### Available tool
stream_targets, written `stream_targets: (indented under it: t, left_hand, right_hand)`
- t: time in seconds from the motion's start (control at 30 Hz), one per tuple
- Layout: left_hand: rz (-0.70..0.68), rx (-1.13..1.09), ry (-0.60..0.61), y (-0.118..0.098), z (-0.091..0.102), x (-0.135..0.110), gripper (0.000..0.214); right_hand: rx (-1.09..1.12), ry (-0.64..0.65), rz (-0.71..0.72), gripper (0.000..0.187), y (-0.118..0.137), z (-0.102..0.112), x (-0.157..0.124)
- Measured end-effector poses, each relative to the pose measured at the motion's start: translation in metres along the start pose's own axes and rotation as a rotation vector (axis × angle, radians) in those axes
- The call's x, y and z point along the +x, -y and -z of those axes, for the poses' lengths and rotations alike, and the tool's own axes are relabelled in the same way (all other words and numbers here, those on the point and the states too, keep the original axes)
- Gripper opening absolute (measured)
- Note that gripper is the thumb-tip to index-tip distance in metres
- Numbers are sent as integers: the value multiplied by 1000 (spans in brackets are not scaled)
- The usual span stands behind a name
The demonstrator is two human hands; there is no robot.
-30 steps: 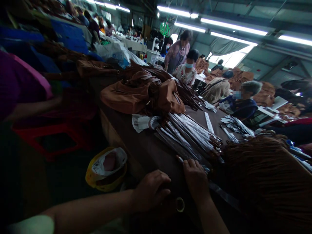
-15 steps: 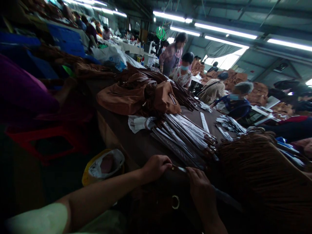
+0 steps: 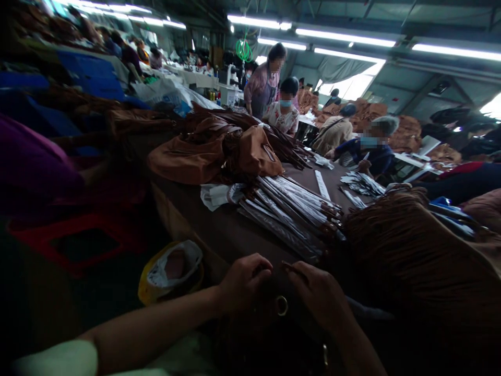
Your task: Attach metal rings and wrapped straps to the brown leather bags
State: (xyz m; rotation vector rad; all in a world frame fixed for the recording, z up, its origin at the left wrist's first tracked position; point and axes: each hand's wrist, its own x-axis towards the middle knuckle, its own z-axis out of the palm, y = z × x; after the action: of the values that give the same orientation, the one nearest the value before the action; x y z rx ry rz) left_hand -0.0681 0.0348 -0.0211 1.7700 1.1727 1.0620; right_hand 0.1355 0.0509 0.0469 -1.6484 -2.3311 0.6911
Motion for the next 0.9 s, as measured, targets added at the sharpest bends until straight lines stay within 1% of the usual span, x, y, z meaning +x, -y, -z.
stream_targets:
  t: [0.13,0.27,0.33,0.43,0.5,0.57,0.73,0.8,0.9]
  left_hand:
    - [-96,7,87,-3,-14,-28,17]
    - [-116,51,146,-3,-24,-38,21]
    - [-136,109,156,-2,-26,-41,29]
    - [-168,194,138,1,-32,-46,48]
    - [-176,250,116,3,-37,-49,55]
    - [-177,308,102,5,-44,-48,55]
    - [-151,444,110,8,-57,-40,44]
    - [-160,464,123,8,-59,-38,38]
    - [-185,443,123,10,-61,-40,35]
  right_hand:
    - [46,37,-82,36,5,7,-10]
    - [181,61,-102,37,2,11,-19]
    - [235,55,-101,35,-1,13,-25]
    - [262,63,-123,32,-5,14,-33]
    - [233,86,-151,33,-7,9,-36]
    - [202,98,-186,34,-9,2,-38]
    - [244,96,-331,40,-18,-20,-37]
    - [199,98,-346,36,-23,-29,-36]
    - [136,100,-307,22,-28,-41,-37]
